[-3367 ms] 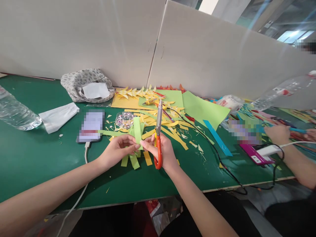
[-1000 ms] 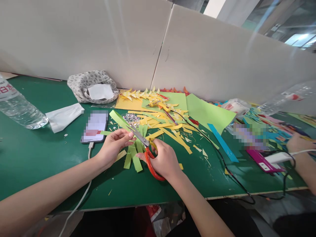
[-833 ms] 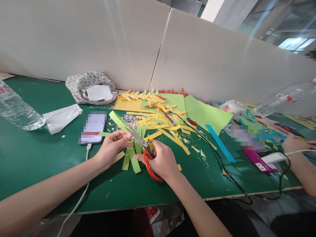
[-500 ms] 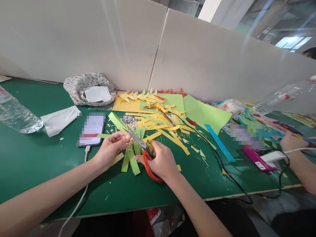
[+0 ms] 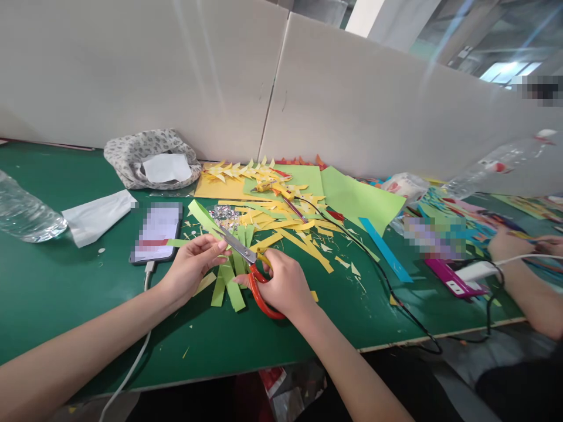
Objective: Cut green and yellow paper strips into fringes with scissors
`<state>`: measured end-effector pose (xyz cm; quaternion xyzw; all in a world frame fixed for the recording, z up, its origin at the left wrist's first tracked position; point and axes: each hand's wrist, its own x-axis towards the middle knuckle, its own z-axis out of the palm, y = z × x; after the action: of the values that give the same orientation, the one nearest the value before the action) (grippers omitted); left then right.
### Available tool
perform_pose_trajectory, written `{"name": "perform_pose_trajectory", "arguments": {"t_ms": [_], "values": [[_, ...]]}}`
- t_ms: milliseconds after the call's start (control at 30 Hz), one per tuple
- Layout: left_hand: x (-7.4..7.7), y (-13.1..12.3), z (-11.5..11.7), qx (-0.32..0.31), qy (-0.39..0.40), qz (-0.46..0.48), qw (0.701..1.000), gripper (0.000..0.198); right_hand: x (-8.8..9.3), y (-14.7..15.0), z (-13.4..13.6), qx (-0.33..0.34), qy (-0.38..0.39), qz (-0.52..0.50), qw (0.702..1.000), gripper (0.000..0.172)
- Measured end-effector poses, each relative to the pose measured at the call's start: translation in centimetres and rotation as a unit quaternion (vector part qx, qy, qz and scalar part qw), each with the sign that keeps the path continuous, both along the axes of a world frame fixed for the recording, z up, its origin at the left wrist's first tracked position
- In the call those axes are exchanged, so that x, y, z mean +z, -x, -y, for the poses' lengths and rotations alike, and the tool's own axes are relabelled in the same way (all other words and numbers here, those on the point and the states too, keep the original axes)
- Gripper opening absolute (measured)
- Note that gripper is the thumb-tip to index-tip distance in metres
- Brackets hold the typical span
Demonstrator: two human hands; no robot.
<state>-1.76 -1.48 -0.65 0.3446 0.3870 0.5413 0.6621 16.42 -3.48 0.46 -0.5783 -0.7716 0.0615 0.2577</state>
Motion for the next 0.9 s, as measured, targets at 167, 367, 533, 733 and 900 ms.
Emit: {"name": "perform_pose_trajectory", "arguments": {"t_ms": [167,367,533,733,900], "values": [[0.0,0.0,0.0,0.004,0.002,-0.005,1.000,0.014,-0.2,-0.1,-0.1,-0.004,-0.009,0.015,1.000,0.046],[0.1,0.0,-0.1,0.010,0.010,-0.007,1.000,0.017,-0.3,-0.2,-0.2,0.003,-0.001,0.015,1.000,0.044],[0.4,-0.1,0.1,0.004,0.004,-0.036,0.999,0.018,-0.2,-0.2,-0.2,0.001,0.008,0.005,1.000,0.044],[0.4,-0.3,0.4,-0.083,-0.030,-0.185,0.979,0.020,1.1,-2.6,-1.6,-0.089,0.034,-0.008,0.995,0.037],[0.6,0.1,0.5,-0.088,-0.138,-0.322,0.933,0.031,1.9,-6.8,-4.4,-0.227,0.028,0.066,0.971,0.023]]}}
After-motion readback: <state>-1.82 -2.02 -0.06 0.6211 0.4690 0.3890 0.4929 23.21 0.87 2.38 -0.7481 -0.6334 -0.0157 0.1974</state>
